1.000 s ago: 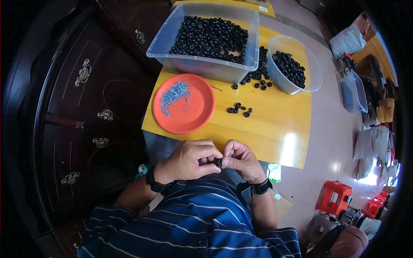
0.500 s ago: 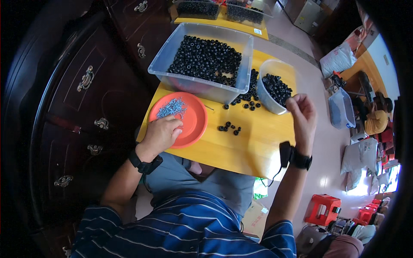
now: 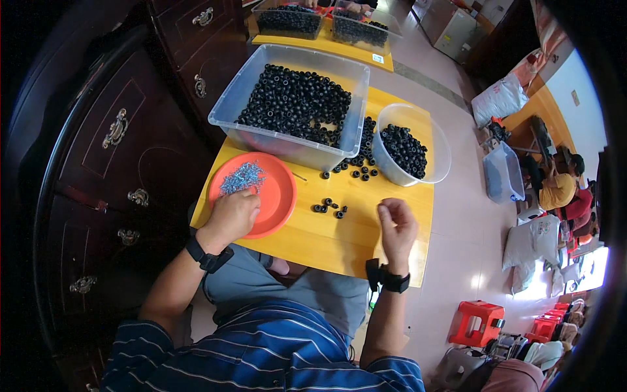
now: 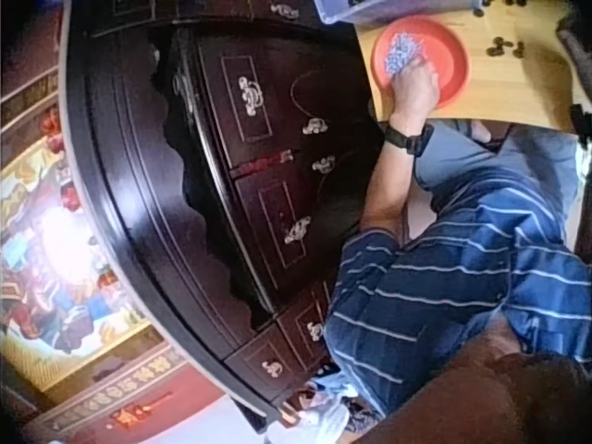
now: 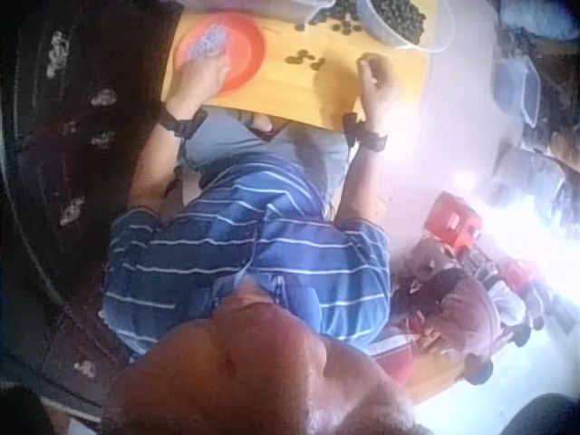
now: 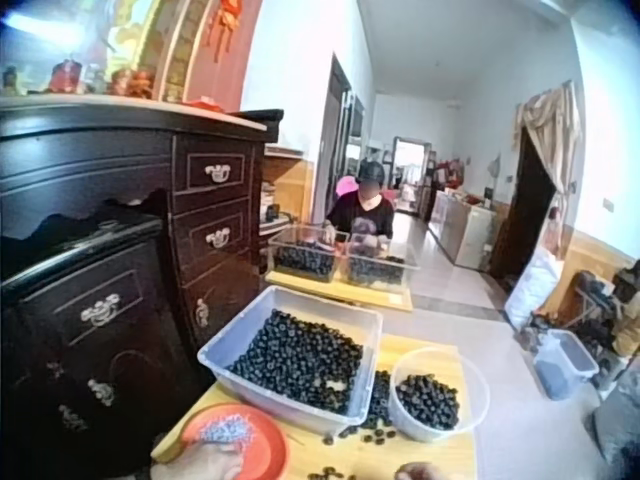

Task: Assembling small plastic components by inserting blue plastic pieces into black plastic circular parts.

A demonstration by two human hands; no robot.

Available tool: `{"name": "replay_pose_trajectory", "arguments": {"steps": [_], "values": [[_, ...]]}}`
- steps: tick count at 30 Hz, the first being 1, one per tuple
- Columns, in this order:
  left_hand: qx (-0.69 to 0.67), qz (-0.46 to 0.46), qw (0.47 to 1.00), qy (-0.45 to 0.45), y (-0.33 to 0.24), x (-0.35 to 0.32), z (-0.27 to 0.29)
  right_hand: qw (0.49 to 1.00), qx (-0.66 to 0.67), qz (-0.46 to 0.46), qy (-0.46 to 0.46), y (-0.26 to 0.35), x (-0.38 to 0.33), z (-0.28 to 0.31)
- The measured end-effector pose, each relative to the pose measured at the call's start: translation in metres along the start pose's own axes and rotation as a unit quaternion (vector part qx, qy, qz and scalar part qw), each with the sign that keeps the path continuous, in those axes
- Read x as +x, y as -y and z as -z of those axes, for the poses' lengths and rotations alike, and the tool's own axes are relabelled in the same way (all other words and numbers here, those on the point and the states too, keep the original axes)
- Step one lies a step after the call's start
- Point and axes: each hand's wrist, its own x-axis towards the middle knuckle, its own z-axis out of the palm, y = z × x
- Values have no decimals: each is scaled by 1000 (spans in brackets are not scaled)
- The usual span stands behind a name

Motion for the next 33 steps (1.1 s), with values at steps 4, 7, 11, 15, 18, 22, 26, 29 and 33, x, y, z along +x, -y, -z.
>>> {"name": "replay_pose_trajectory", "arguments": {"steps": [4, 7, 11, 15, 18, 22, 26, 29, 33], "values": [[13, 6, 1000, 12, -10, 1, 8, 995, -30, -39, 91, -2, -25, -26], [-50, 9, 999, -14, -17, -4, 16, 990, -70, -25, 119, 0, -28, -34], [-224, 50, 973, -34, -34, -23, 27, 983, -97, -30, 152, 14, -21, -36], [-300, 42, 953, -28, -49, -43, 21, 973, -142, -1, 181, 15, -18, -42], [-384, 70, 920, 18, -58, -53, 8, 964, -198, 24, 174, 16, -18, -49], [-405, 63, 911, 46, -69, -53, 2, 961, -210, 18, 179, 17, -19, -48], [-402, 49, 913, 47, -76, -50, 0, 945, 177, -177, 211, 9, -33, -40], [-403, 17, 915, 13, -81, -40, 2, 837, 414, -271, 233, 21, -49, -25], [-413, 36, 910, -3, -92, -27, 7, 741, 557, -302, 223, 21, -71, -26]]}}
